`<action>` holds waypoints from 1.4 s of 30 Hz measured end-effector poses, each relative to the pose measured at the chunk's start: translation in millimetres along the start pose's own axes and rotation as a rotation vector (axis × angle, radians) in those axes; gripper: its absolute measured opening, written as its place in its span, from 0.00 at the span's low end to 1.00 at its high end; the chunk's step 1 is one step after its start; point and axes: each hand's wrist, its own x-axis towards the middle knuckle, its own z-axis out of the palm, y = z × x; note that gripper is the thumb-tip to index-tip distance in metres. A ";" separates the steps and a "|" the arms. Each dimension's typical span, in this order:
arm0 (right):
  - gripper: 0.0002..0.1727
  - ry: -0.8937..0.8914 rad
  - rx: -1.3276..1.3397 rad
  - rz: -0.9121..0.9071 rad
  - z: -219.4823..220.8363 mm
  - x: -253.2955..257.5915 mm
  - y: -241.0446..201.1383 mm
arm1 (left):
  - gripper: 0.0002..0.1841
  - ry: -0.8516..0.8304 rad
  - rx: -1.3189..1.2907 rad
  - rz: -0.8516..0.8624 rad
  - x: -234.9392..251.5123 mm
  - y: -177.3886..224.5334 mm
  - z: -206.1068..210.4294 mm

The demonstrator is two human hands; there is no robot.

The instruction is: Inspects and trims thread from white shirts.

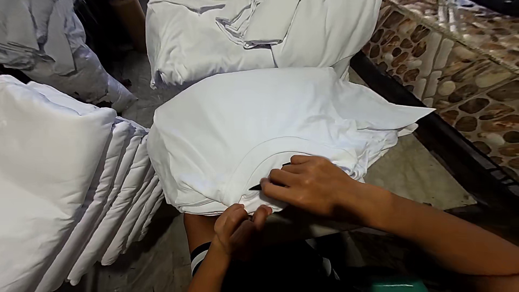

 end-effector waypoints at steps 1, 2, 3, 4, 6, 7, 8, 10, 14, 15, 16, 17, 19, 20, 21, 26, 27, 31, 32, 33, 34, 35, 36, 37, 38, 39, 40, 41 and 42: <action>0.11 0.017 -0.028 0.027 -1.2 -0.2 1.3 | 0.07 0.002 -0.082 -0.044 -0.5 1.1 -2.6; 0.11 0.045 -0.041 0.064 -2.4 -0.6 2.6 | 0.06 0.026 -0.154 -0.113 0.6 2.8 -8.7; 0.13 0.074 -0.029 0.104 -4.1 -1.0 3.8 | 0.05 0.040 -0.137 -0.153 2.8 3.7 -18.0; 0.15 0.103 0.005 0.149 -6.0 -1.3 4.8 | 0.09 0.065 -0.049 -0.179 7.5 4.6 -26.8; 0.20 0.165 0.137 0.255 -7.5 -1.5 3.7 | 0.22 -0.003 0.301 -0.288 21.7 9.5 -37.3; 0.21 0.191 0.236 0.326 -5.7 -1.9 0.0 | 0.27 -0.087 0.449 -0.362 29.4 12.1 -34.6; 0.22 0.210 0.335 0.407 -1.2 -2.8 -5.8 | 0.25 -0.216 0.544 -0.435 36.0 13.0 -26.6; 0.23 0.221 0.462 0.559 13.0 -6.1 -18.2 | 0.14 -0.282 0.500 -0.529 37.5 8.5 -16.9; 0.25 0.374 0.410 0.676 36.4 -9.9 -35.1 | 0.12 0.370 -0.515 -0.798 46.9 2.0 -15.2; 0.25 0.400 0.400 0.674 38.3 -10.3 -36.8 | 0.15 0.476 -0.842 -0.923 51.8 2.3 -14.4; 0.24 0.422 0.400 0.663 39.8 -10.9 -37.5 | 0.16 0.528 -1.107 -1.026 55.3 2.4 -15.3; 0.24 0.436 0.413 0.648 40.4 -12.2 -38.1 | 0.15 0.525 -1.254 -1.093 56.8 2.7 -16.0; 0.22 0.459 0.468 0.615 39.3 -15.3 -38.4 | 0.12 0.438 -1.336 -1.006 53.1 3.7 -15.2; 0.22 0.476 0.502 0.601 38.1 -16.3 -38.6 | 0.23 0.349 -1.273 -0.878 50.6 4.3 -15.3; 0.21 0.495 0.531 0.590 36.7 -16.3 -39.7 | 0.36 0.246 -1.146 -0.765 50.1 6.2 -15.9; 0.18 0.548 0.522 0.521 39.3 -11.7 -52.2 | 0.13 0.302 -0.676 -0.618 48.3 10.8 -2.9; 0.17 0.550 0.484 0.503 40.6 -12.3 -53.4 | 0.05 0.295 -0.683 -0.608 48.1 8.3 -6.3; 0.17 0.535 0.359 0.480 40.5 -17.5 -55.0 | 0.12 0.159 -0.782 -0.656 47.1 18.5 -26.5; 0.16 0.534 0.330 0.471 40.4 -16.5 -56.3 | 0.12 0.139 -0.787 -0.654 45.9 21.8 -28.7; 0.16 0.529 0.287 0.459 39.7 -13.5 -57.6 | 0.12 0.131 -0.784 -0.654 45.0 24.2 -29.4; 0.15 0.526 0.235 0.443 38.9 -9.2 -58.5 | 0.12 0.125 -0.775 -0.650 44.9 25.5 -29.2; 0.15 0.522 0.185 0.426 37.9 -4.8 -58.8 | 0.11 0.123 -0.767 -0.646 45.4 26.0 -28.8; 0.15 0.523 0.149 0.413 37.1 -1.3 -58.5 | 0.08 0.129 -0.767 -0.644 46.4 26.5 -28.3; 0.15 0.522 0.135 0.407 36.1 0.3 -58.0 | 0.06 0.142 -0.764 -0.647 47.8 26.9 -27.3; 0.16 0.516 0.134 0.408 34.7 0.3 -57.6 | 0.13 0.159 -0.748 -0.646 49.4 26.5 -25.6; 0.16 0.507 0.139 0.415 33.6 -1.1 -57.4 | 0.17 0.199 -0.725 -0.652 50.4 24.8 -23.3; 0.16 0.497 0.147 0.422 33.2 -3.3 -57.9 | 0.17 0.261 -0.704 -0.655 50.3 21.9 -20.6; 0.16 0.486 0.153 0.428 33.6 -5.9 -59.3 | 0.12 0.299 -0.677 -0.649 49.2 18.8 -19.3; 0.15 0.482 0.160 0.434 34.5 -8.1 -60.9 | 0.05 0.289 -0.639 -0.625 48.2 16.9 -19.8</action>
